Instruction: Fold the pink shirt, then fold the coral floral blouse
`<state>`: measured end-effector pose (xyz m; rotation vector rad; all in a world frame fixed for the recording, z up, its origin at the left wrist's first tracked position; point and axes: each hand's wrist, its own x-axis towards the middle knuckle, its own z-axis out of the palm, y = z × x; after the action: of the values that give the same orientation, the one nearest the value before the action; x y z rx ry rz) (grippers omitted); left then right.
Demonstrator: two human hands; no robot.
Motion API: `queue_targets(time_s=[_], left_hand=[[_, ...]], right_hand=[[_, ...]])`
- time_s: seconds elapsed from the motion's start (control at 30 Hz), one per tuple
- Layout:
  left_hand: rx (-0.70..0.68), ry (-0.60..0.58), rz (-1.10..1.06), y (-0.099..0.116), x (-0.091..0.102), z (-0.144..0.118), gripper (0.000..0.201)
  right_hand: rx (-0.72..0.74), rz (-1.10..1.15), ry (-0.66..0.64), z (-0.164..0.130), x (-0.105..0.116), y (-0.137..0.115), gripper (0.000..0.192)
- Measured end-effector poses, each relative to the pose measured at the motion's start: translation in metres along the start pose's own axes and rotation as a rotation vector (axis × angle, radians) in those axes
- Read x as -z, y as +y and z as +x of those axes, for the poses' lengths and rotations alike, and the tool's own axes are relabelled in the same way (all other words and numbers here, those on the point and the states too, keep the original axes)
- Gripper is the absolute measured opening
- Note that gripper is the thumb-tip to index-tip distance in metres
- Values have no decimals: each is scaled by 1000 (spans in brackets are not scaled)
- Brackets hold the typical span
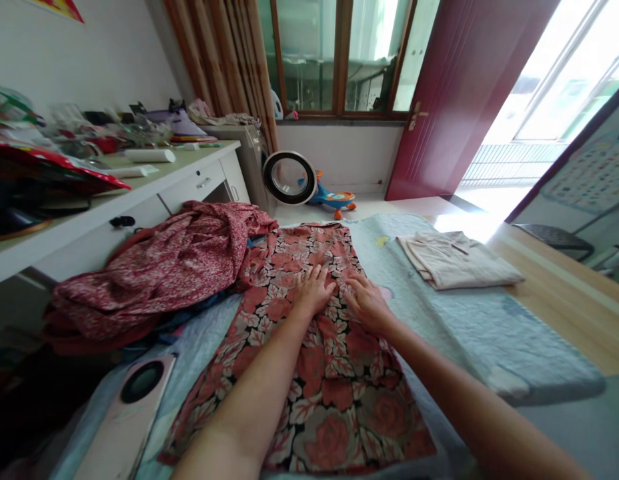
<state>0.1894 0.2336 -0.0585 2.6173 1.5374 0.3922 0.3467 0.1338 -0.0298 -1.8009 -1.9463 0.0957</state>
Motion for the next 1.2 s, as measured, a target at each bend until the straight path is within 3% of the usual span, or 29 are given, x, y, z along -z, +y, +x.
queue_targets(time_s=[0.13, 0.27, 0.37, 0.57, 0.7, 0.87, 1.2], left_hand=[[-1, 1, 8, 0, -4, 2, 58], [5, -50, 9, -2, -5, 5, 59], [-3, -97, -6, -4, 1, 9, 58], [-97, -59, 20, 3, 23, 33, 43], [-204, -77, 44, 17, 27, 62, 43], [-215, -150, 56, 27, 16, 97, 38], [-201, -157, 58, 30, -5, 131, 31]], right_hand=[[54, -50, -118, -49, 2, -21, 39], [17, -2, -73, -61, 12, -24, 37], [-75, 11, -32, -62, 30, -21, 28], [-299, -88, -175, -93, 53, -19, 15], [-365, -137, -217, -109, 52, -19, 19], [-361, -58, -164, -115, 46, -14, 17], [-276, 57, -33, -121, 39, -13, 10]])
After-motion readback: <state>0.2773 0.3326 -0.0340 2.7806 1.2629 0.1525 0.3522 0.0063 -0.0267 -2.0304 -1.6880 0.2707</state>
